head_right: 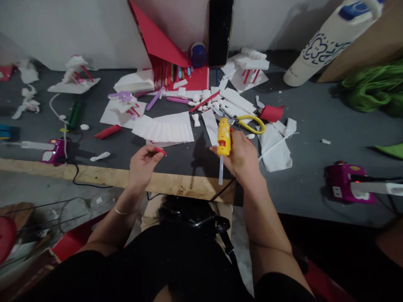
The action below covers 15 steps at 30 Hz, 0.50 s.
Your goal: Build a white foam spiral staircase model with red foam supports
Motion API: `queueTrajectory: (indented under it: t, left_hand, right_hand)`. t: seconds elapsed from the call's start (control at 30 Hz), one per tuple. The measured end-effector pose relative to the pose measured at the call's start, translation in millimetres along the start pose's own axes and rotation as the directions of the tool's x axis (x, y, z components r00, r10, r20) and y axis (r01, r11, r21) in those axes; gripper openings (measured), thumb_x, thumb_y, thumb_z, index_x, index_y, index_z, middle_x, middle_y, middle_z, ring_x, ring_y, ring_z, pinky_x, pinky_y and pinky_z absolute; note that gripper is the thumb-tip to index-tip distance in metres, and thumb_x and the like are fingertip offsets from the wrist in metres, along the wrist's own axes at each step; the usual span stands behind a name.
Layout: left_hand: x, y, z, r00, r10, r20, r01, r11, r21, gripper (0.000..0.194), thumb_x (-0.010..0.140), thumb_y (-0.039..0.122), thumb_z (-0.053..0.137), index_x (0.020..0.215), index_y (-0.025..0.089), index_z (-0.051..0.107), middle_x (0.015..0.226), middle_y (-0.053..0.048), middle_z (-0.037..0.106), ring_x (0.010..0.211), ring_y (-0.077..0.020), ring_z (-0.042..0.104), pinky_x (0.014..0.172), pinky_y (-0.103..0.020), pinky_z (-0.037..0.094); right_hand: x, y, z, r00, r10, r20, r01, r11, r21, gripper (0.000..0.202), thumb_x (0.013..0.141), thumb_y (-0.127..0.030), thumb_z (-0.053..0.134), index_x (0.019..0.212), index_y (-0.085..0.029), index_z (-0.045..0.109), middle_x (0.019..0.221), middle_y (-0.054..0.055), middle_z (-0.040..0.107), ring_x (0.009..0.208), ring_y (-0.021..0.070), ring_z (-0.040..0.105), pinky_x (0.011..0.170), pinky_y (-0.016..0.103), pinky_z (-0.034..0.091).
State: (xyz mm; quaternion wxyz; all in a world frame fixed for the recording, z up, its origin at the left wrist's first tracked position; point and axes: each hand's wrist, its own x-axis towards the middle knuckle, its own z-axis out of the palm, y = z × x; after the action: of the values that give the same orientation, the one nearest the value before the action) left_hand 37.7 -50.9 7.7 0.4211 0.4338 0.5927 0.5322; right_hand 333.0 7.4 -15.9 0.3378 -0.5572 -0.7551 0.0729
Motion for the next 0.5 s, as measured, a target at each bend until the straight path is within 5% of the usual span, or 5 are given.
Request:
queueTrajectory:
  t: [0.1,0.27,0.5]
  left_hand:
    - [4.1,-15.0,-21.3,0.990,0.121,-0.075,-0.104,0.975,0.194,0.014,0.077,0.028,0.082,0.081,0.020,0.071,0.083,-0.001,0.075,0.076,-0.0144,0.069,0.072,-0.025,0.056]
    - [12.8,-34.7,-33.1,0.978,0.161,-0.132,-0.109,0.937,0.331,0.007,0.079,0.023,0.080,0.084,0.020,0.075,0.087,-0.002,0.076,0.071,-0.0125,0.066,0.070,-0.025,0.054]
    - [14.4,-34.5,-15.7,0.993,-0.053,-0.102,0.038,0.990,-0.138,0.019,0.071,0.028,0.088,0.076,0.021,0.071,0.080,-0.001,0.076,0.073,-0.0126,0.068,0.071,-0.026,0.056]
  right_hand:
    - [-1.9,1.3,-2.2,0.989,0.047,0.141,-0.029,0.992,-0.125,0.038,0.087,-0.055,0.071,0.103,-0.023,0.059,0.096,0.011,0.066,0.088,0.0307,0.065,0.070,0.040,0.051]
    - [-2.9,9.2,4.7,0.975,0.036,0.219,-0.011,0.993,-0.116,0.038,0.086,-0.047,0.069,0.111,-0.020,0.060,0.103,0.015,0.068,0.096,0.0347,0.066,0.080,0.048,0.055]
    - [-3.6,21.8,13.3,0.969,0.030,0.245,-0.009,0.996,-0.085,0.040,0.087,-0.053,0.068,0.109,-0.020,0.060,0.110,0.019,0.068,0.105,0.0382,0.065,0.092,0.055,0.053]
